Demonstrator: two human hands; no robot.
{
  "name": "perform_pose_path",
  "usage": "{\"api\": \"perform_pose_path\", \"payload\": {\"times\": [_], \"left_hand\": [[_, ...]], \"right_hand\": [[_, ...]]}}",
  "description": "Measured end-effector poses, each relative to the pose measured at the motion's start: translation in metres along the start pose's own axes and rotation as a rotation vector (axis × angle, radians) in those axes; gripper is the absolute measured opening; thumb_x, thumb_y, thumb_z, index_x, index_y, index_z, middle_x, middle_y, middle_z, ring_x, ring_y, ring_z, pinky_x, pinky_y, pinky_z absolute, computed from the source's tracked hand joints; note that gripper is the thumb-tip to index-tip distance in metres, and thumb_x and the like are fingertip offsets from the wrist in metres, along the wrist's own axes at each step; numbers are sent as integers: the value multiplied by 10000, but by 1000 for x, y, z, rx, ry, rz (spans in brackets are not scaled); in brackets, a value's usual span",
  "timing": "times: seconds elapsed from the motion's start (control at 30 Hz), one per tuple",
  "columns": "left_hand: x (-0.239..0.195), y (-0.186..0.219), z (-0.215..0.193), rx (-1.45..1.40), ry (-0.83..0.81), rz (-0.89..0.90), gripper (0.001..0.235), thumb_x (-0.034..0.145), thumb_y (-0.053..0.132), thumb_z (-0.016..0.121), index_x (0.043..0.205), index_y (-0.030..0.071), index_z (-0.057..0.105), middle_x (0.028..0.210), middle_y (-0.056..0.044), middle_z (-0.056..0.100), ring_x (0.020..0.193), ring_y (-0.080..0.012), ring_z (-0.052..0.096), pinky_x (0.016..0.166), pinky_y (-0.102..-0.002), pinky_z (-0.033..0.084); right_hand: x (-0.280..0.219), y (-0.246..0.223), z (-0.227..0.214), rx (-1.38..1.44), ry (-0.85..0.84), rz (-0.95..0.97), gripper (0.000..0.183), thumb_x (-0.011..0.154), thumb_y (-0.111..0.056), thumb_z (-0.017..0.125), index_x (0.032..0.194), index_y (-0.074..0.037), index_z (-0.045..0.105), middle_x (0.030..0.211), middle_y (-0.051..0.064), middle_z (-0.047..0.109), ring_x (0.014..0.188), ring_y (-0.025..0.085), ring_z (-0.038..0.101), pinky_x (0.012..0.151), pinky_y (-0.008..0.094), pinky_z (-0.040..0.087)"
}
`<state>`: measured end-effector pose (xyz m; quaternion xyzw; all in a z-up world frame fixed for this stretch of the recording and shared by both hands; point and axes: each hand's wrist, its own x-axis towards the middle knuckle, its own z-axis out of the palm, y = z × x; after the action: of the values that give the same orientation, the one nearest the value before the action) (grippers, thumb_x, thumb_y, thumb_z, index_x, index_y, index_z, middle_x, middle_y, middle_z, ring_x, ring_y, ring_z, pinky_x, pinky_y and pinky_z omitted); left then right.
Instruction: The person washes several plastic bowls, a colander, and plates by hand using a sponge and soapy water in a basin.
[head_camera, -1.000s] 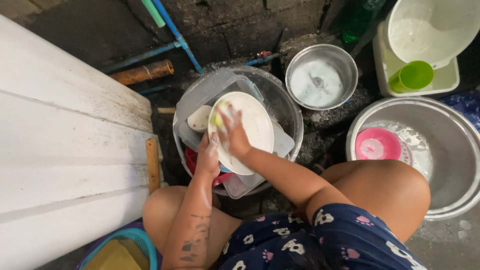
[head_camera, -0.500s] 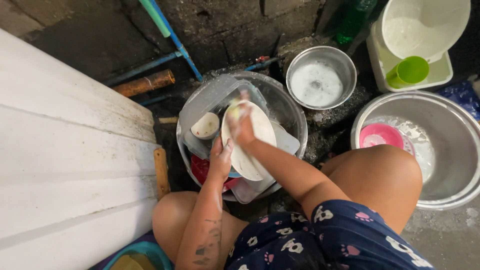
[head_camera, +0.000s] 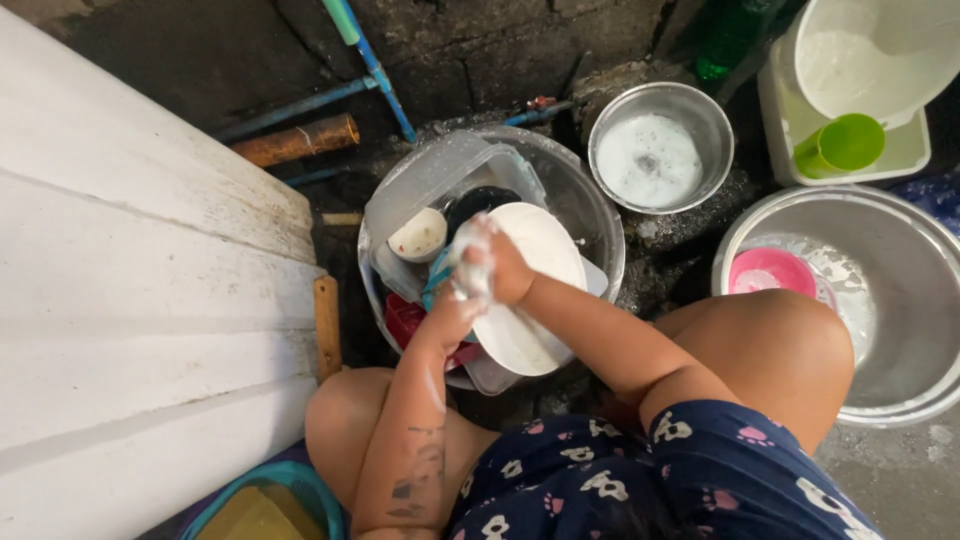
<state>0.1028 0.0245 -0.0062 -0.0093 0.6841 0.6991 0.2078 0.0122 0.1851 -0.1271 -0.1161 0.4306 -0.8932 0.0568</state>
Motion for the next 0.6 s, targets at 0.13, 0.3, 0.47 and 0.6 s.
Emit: {"api": "perform_pose_path", "payload": {"times": [0.13, 0.3, 0.47, 0.6], "left_hand": [[-4, -9, 1, 239, 1, -23, 647, 788, 34, 744, 1392, -17, 518, 1383, -268, 575, 1335, -384, 515, 1162, -515, 375], [-14, 40, 18, 255, 42, -104, 710, 823, 76, 719, 1474, -35, 460, 1489, -307, 483, 1420, -422, 419, 1213, -572, 288], [-10, 11, 13, 295, 32, 12, 909, 669, 72, 730, 1522, 36, 416, 1519, -172, 468, 1427, -252, 431, 1240, -435, 285], [-13, 40, 17, 386, -14, -220, 1021, 759, 229, 671, 1639, 131, 162, 1687, -94, 232, 1557, -224, 198, 1295, -407, 152]], "right_hand": [[23, -26, -8, -1337, 385, -519, 300, 1001, -400, 566, 1034, -107, 627, 1077, 142, 664, 1123, 362, 587, 1106, 471, 357], [45, 83, -39, -771, 534, -345, 255, 1018, -484, 521, 1172, -281, 525, 1035, -6, 682, 1052, 221, 650, 1038, 377, 459], [46, 60, -18, 945, 22, -167, 445, 1148, -362, 365, 1512, -119, 445, 1348, 108, 629, 1311, 226, 556, 1216, 383, 336], [20, 42, 5, 1707, -188, -275, 479, 1167, -288, 367, 1411, 100, 505, 1466, 273, 546, 1438, 338, 435, 1290, 516, 203]]}}
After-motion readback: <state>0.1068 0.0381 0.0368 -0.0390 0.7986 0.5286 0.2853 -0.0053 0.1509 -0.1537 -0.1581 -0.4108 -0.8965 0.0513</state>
